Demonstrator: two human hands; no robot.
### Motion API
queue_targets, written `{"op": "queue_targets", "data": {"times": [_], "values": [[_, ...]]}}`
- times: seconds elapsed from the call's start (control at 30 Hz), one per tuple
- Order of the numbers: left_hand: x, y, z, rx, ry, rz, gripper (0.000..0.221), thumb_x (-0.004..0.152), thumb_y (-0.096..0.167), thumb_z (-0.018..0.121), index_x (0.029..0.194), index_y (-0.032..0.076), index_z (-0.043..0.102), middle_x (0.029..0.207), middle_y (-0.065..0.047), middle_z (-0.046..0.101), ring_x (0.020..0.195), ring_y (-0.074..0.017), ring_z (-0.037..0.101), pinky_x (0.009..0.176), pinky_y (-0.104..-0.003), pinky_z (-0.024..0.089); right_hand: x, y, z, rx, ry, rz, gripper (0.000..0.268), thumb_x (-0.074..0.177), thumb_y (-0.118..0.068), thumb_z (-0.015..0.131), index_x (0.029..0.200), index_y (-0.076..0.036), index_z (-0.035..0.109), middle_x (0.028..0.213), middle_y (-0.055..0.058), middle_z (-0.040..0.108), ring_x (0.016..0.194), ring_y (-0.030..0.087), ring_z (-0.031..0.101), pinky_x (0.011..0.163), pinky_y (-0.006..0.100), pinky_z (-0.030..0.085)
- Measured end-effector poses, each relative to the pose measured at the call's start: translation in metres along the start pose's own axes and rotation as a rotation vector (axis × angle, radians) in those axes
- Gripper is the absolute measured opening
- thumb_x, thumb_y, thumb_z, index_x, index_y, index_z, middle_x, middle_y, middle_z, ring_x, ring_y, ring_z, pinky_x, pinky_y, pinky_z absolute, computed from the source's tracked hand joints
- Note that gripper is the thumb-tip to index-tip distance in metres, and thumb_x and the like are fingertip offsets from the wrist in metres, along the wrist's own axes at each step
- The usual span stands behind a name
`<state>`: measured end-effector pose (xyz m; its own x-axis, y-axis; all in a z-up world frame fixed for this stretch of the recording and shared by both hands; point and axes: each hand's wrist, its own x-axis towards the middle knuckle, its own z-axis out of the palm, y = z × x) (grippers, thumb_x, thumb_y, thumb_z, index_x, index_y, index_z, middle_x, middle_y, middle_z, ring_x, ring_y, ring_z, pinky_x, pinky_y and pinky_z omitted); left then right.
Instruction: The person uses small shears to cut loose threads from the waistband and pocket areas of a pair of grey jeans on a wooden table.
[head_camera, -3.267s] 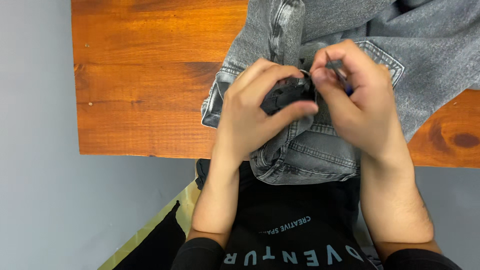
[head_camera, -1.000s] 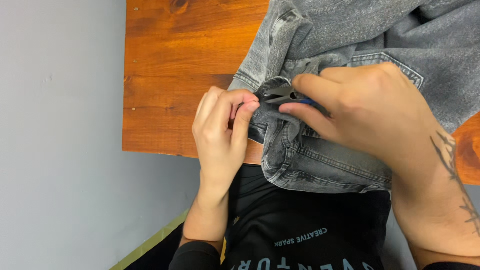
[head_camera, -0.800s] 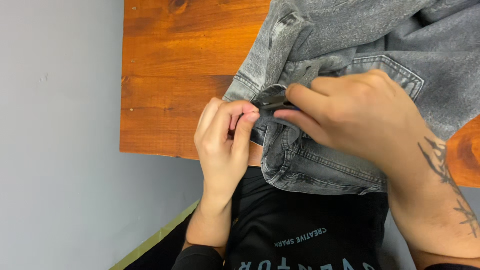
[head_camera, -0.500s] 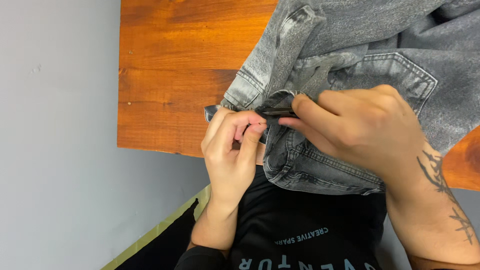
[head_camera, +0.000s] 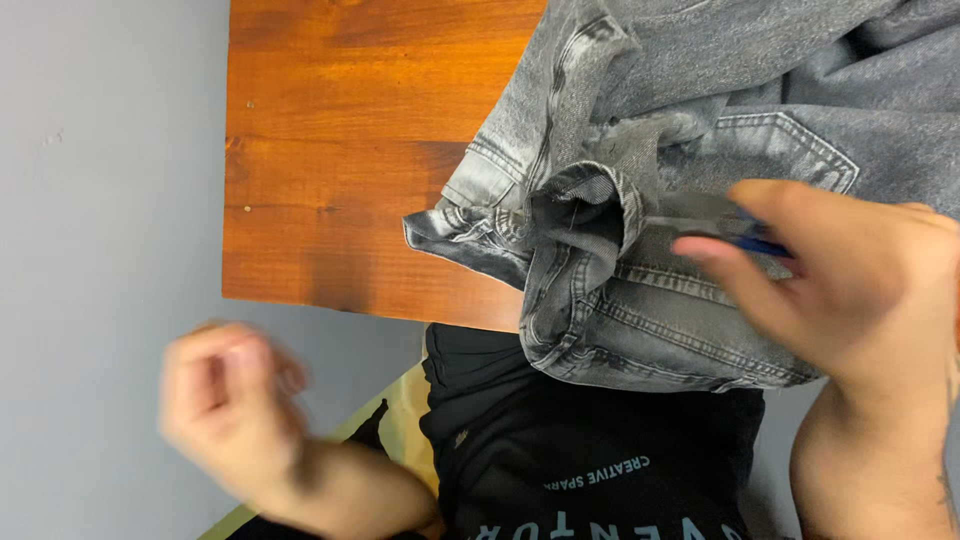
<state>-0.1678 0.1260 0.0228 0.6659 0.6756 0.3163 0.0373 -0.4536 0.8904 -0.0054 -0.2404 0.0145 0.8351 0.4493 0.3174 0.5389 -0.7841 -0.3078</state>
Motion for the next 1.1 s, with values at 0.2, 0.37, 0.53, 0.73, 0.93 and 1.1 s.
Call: {"op": "queue_targets", "data": {"times": [0.2,0.37,0.53,0.73,0.93,1.1], "values": [[-0.013,0.002,-0.092,1.212,-0.65,-0.734,0.049,0.085,0.056,0.061,0.134,0.049,0.063,0.09,0.019,0.071,0.07,-0.0113,0.064,0.081,-0.026,0.048,-0.015,0.016,0.014,0.127,-0.03,0.071,0.039,0.103,-0.039,0.086,0.102,-0.004,0.068,0.066,0.002,0.052,0.06,0.017,0.049,0.059,0.033,0.037],[-0.011,0.039,0.005,0.729,-0.484,-0.114,0.043,0.092,0.035,0.067,0.132,0.021,0.064,0.106,0.002,0.07,0.087,-0.0136,0.069,0.081,-0.029,0.054,-0.008,0.004,0.02,0.124,-0.032,0.098,0.036,0.105,-0.039,0.086,0.105,-0.007,0.069,0.068,0.002,0.054,0.062,0.018,0.05,0.064,0.033,0.038],[0.001,0.058,0.114,0.425,-0.468,0.649,0.037,0.099,0.038,0.076,0.131,0.02,0.068,0.117,0.0,0.064,0.106,-0.0212,0.064,0.086,-0.033,0.057,-0.005,-0.011,0.013,0.176,0.028,0.07,0.034,0.106,-0.037,0.085,0.103,-0.007,0.069,0.069,0.001,0.052,0.062,0.016,0.05,0.062,0.032,0.036],[0.024,0.053,0.156,0.438,-0.226,1.144,0.01,0.1,0.007,0.079,0.094,0.015,0.078,0.1,0.006,0.066,0.085,-0.0186,0.052,0.063,-0.028,0.048,0.001,-0.025,0.014,0.149,0.044,-0.03,0.035,0.103,-0.045,0.072,0.1,-0.011,0.066,0.072,-0.001,0.061,0.059,0.019,0.058,0.056,0.034,0.04],[0.02,0.037,0.146,0.445,-0.223,0.953,0.016,0.1,0.023,0.075,0.089,0.012,0.075,0.099,-0.001,0.058,0.089,-0.0239,0.055,0.072,-0.034,0.053,0.016,-0.043,0.017,0.104,0.096,-0.106,0.033,0.102,-0.043,0.076,0.11,-0.011,0.072,0.084,-0.003,0.071,0.073,0.015,0.068,0.057,0.034,0.048],[0.013,0.031,0.143,0.395,-0.209,0.725,0.014,0.106,0.014,0.063,0.096,0.005,0.066,0.089,-0.008,0.057,0.074,-0.0264,0.048,0.071,-0.039,0.041,0.034,-0.067,0.002,0.675,-0.456,0.226,0.044,0.109,-0.035,0.046,0.072,-0.012,0.045,0.05,0.003,0.049,0.047,0.021,0.048,0.057,0.04,0.038]]}}
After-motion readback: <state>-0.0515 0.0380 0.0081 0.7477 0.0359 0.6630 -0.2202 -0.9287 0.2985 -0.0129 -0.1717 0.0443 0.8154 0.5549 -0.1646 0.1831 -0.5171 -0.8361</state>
